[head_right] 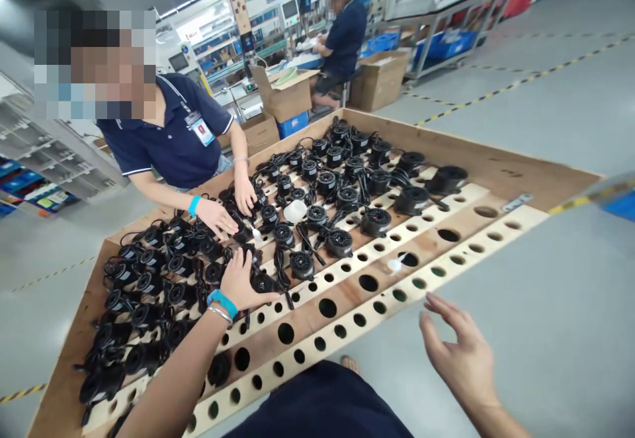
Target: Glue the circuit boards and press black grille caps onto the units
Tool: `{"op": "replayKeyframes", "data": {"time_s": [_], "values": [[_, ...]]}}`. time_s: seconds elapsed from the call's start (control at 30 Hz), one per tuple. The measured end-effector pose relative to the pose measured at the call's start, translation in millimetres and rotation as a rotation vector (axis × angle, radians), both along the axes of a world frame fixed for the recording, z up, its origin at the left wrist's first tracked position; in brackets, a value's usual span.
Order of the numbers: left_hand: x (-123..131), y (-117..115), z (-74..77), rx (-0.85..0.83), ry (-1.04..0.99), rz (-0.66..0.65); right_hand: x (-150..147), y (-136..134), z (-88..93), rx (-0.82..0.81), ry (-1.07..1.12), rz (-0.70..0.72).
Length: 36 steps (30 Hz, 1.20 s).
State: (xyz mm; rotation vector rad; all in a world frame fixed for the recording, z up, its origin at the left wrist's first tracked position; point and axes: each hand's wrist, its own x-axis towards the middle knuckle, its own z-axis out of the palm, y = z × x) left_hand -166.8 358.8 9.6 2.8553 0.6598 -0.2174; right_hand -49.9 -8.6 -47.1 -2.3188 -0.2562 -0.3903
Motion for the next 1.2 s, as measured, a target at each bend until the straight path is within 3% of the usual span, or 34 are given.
{"op": "replayKeyframes", "data": {"time_s": [0.2, 0.4, 0.57, 0.97, 1.2], "values": [[9.4, -3.0, 16.7, -0.016, 0.101, 0.043, 38.1, 8.2, -7.5, 0.024, -0.137, 0.098], [18.7, -11.1, 28.7, -0.008, 0.167, 0.102, 62.5, 15.2, -20.0, -0.146, -0.066, 0.176], [23.4, -13.1, 34.6, -0.005, 0.210, 0.116, 76.1, 24.2, -21.0, -0.152, -0.024, 0.226], [31.3, -14.8, 32.2, 0.036, 0.209, 0.107, 85.3, 22.0, -28.0, -0.126, -0.221, 0.200], [23.9, -14.4, 24.5, 0.020, 0.145, 0.105, 72.9, 21.1, -19.7, 0.011, -0.375, 0.323]]}}
